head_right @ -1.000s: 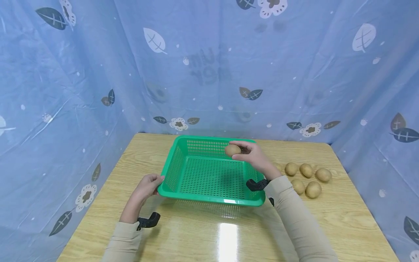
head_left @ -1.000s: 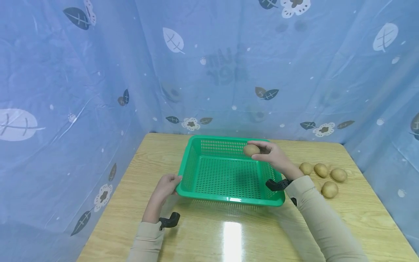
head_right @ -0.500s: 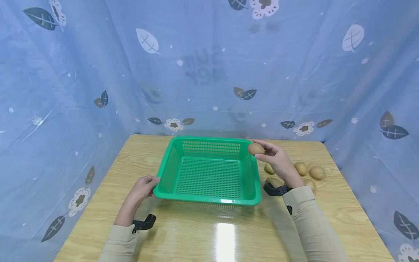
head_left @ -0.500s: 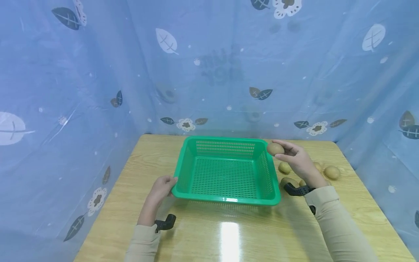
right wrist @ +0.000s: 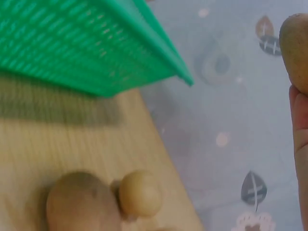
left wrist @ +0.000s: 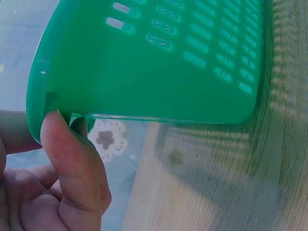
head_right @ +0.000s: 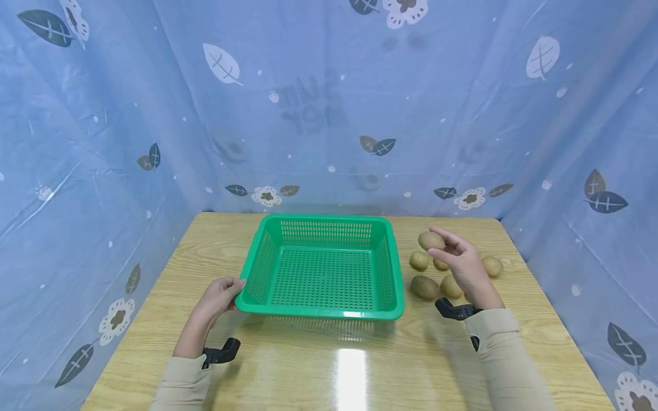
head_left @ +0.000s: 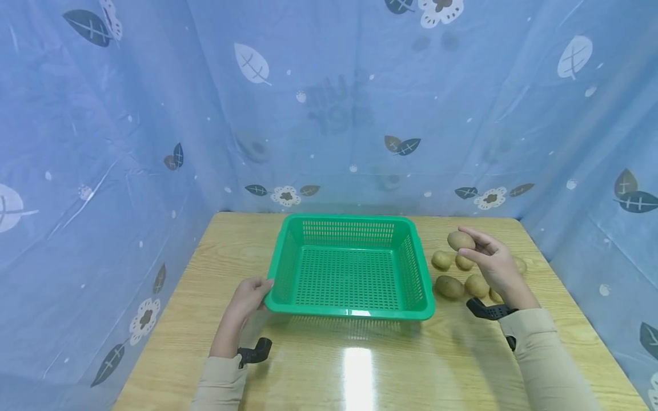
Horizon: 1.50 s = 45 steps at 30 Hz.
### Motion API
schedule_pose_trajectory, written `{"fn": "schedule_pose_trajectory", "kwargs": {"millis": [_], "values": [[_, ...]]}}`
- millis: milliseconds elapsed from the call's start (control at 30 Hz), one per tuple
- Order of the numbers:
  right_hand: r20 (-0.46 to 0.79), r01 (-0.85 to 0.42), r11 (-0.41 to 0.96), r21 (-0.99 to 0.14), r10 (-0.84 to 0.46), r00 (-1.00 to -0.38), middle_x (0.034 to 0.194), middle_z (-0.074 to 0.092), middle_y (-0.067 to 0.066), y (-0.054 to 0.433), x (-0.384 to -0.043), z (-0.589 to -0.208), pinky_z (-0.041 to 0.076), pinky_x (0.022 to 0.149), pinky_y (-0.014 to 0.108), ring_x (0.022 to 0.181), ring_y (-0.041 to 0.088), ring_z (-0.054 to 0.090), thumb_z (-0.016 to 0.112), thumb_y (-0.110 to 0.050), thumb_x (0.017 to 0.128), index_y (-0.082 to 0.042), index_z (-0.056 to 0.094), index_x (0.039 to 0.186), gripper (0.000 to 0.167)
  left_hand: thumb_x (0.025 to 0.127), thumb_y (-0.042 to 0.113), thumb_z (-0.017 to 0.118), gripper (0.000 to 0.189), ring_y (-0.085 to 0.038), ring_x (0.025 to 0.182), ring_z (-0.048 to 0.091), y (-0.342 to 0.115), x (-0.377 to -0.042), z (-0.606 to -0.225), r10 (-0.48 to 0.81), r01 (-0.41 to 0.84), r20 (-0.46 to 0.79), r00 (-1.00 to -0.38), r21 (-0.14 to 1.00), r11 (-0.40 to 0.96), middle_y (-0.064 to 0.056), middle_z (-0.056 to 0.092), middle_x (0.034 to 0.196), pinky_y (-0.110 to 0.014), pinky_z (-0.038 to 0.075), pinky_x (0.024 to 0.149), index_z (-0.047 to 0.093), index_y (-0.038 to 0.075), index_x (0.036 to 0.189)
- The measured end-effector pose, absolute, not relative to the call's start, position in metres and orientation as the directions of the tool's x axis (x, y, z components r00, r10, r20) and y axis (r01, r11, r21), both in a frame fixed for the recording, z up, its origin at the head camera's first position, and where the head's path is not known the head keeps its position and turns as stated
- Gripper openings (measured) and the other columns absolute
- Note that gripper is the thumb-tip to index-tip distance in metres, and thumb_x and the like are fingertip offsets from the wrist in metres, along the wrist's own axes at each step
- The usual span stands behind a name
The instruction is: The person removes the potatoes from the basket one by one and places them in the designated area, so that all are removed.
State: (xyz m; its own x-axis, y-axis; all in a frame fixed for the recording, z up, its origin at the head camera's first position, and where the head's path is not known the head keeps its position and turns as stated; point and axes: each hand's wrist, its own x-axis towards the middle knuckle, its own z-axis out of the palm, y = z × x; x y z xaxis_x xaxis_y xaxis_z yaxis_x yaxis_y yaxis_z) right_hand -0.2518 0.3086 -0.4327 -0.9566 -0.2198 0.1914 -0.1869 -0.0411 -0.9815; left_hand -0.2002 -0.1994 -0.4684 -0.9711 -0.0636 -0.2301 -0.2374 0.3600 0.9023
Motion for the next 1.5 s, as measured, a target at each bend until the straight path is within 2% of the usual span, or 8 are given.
{"fn": "schedule_pose_trajectory", "kwargs": {"millis": [367,767,933,1033,1100,1200,1400,1500], "values": [[0.220,-0.204,-0.168,-0.964,-0.084,-0.972,0.125,0.057,-0.009,0.344,-0.235,-0.460,0.047,0.087,0.012,0.110,0.000,0.058,0.051,0.005,0.093,-0.008,0.043,0.141,0.051,0.101,0.020,0.046,0.032,-0.015,0.072,0.057,-0.200,-0.202,-0.468,-0.056,-0.245,-0.241,-0.969,0.901,0.359,-0.010,0.062,0.087,-0.029,0.050,0.067,0.060,-0.008,0.105],[0.118,-0.140,-0.144,-0.980,0.153,-0.981,0.142,0.041,-0.006,0.377,-0.223,-0.490,0.040,0.087,0.003,0.110,-0.011,0.049,0.059,-0.004,0.092,-0.015,0.043,0.142,0.054,0.101,0.021,0.046,0.032,-0.015,0.071,0.056,-0.201,-0.200,-0.466,-0.060,-0.254,-0.249,-0.967,0.899,0.356,-0.009,0.060,0.085,-0.027,0.048,0.066,0.060,-0.008,0.102],[0.045,-0.093,-0.212,-0.973,0.221,-0.974,0.155,0.023,-0.009,0.390,-0.218,-0.502,0.041,0.084,0.002,0.106,-0.014,0.050,0.060,-0.004,0.091,-0.012,0.030,0.148,0.064,0.101,0.020,0.045,0.033,-0.015,0.070,0.055,-0.201,-0.200,-0.467,-0.052,-0.240,-0.237,-0.970,0.903,0.357,-0.010,0.060,0.085,-0.028,0.048,0.066,0.060,-0.009,0.105],[0.008,-0.073,-0.221,-0.973,0.282,-0.959,0.145,0.040,-0.009,0.398,-0.216,-0.511,0.043,0.079,0.004,0.100,-0.012,0.052,0.062,-0.004,0.090,-0.008,0.028,0.148,0.068,0.101,0.021,0.045,0.033,-0.015,0.070,0.055,-0.200,-0.200,-0.467,-0.057,-0.245,-0.241,-0.969,0.900,0.360,-0.009,0.060,0.084,-0.028,0.048,0.066,0.060,-0.008,0.105],[-0.018,-0.055,-0.208,-0.977,0.332,-0.943,0.126,0.054,-0.012,0.402,-0.216,-0.517,0.045,0.075,0.005,0.095,-0.010,0.053,0.065,-0.005,0.088,-0.007,0.030,0.147,0.069,0.101,0.021,0.045,0.033,-0.015,0.070,0.055,-0.200,-0.200,-0.467,-0.057,-0.247,-0.243,-0.968,0.899,0.362,-0.009,0.060,0.084,-0.028,0.048,0.066,0.060,-0.008,0.105],[-0.058,-0.025,-0.204,-0.979,0.390,-0.919,0.108,0.057,-0.018,0.409,-0.216,-0.526,0.045,0.073,0.005,0.093,-0.008,0.053,0.068,-0.007,0.086,-0.007,0.031,0.147,0.072,0.101,0.021,0.045,0.032,-0.015,0.070,0.055,-0.200,-0.200,-0.467,-0.064,-0.253,-0.246,-0.967,0.898,0.360,-0.008,0.060,0.084,-0.027,0.048,0.066,0.060,-0.008,0.104],[-0.170,0.170,-0.044,-0.984,0.479,-0.861,0.124,0.047,-0.021,0.419,-0.213,-0.535,0.038,0.072,0.001,0.098,-0.012,0.043,0.072,-0.027,0.084,-0.015,0.030,0.148,0.077,0.101,0.021,0.045,0.033,-0.014,0.069,0.055,-0.200,-0.201,-0.467,-0.066,-0.250,-0.243,-0.968,0.898,0.361,-0.008,0.059,0.084,-0.027,0.048,0.065,0.060,-0.008,0.104],[-0.220,0.253,-0.005,-0.967,0.517,-0.827,0.133,0.043,-0.019,0.420,-0.213,-0.538,0.035,0.075,0.001,0.111,-0.006,0.043,0.071,-0.033,0.084,-0.018,0.030,0.148,0.077,0.101,0.022,0.045,0.033,-0.015,0.071,0.055,-0.200,-0.200,-0.468,-0.067,-0.248,-0.240,-0.968,0.895,0.370,-0.009,0.059,0.084,-0.027,0.047,0.065,0.060,-0.008,0.105]]}}
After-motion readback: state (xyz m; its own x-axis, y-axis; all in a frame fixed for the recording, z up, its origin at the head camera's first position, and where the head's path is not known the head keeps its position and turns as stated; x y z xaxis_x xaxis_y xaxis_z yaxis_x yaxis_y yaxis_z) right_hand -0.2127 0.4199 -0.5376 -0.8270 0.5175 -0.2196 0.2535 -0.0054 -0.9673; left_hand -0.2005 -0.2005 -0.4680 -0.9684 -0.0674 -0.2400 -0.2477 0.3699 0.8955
